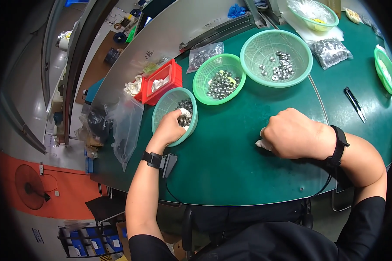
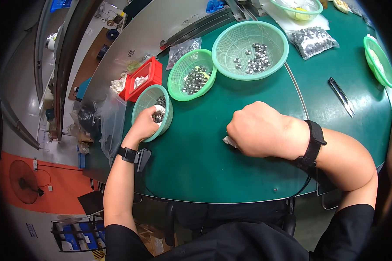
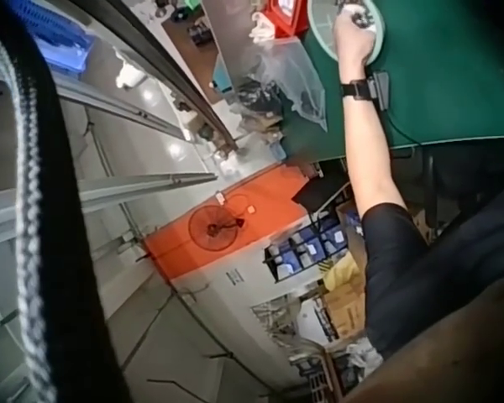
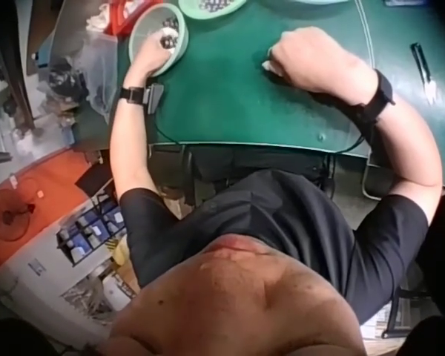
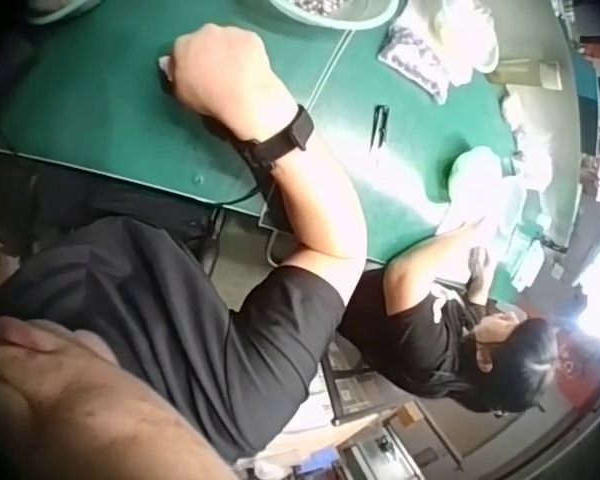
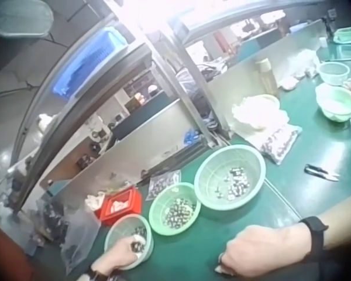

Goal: The person repeatedly picks up a metal rod and a metal disc, slides the disc onto the rod, and places the assembled unit on the table. Throughout the process, they retrieve more components from green baskets and occasionally clear the workspace by moving loose discs aside.

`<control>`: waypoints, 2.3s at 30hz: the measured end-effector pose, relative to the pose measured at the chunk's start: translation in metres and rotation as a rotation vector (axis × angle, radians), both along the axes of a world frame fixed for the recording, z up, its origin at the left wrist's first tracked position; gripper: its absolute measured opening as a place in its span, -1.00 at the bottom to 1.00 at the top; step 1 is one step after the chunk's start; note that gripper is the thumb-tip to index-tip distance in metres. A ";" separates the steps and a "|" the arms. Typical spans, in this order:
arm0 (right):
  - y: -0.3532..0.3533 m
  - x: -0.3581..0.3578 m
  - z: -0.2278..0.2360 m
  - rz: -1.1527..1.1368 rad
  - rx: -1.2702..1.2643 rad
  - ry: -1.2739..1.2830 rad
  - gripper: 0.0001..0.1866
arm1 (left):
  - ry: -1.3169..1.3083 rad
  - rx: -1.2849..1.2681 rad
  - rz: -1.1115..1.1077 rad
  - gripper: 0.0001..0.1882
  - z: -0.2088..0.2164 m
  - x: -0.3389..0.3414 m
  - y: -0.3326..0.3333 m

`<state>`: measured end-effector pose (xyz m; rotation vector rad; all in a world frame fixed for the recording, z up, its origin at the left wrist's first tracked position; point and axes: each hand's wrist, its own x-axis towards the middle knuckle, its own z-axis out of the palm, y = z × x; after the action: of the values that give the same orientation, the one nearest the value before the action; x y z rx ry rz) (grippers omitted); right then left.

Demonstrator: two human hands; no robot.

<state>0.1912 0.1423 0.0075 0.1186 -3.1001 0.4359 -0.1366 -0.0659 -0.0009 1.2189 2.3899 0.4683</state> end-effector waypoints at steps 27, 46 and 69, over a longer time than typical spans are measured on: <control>0.015 -0.003 0.009 -0.003 -0.063 -0.121 -0.67 | -0.634 0.207 0.141 -0.83 0.061 0.057 0.019; 0.024 -0.007 0.017 -0.171 -0.118 -0.286 -0.73 | -0.084 0.287 -0.457 -0.81 -0.004 0.168 0.063; 0.018 -0.002 -0.001 -0.095 0.075 0.122 -0.77 | -0.146 0.408 -0.433 -0.67 0.000 0.161 0.050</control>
<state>0.1892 0.1603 0.0067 -0.0018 -2.9866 0.2976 0.0245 -0.0157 -0.0008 1.7539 1.8833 0.8916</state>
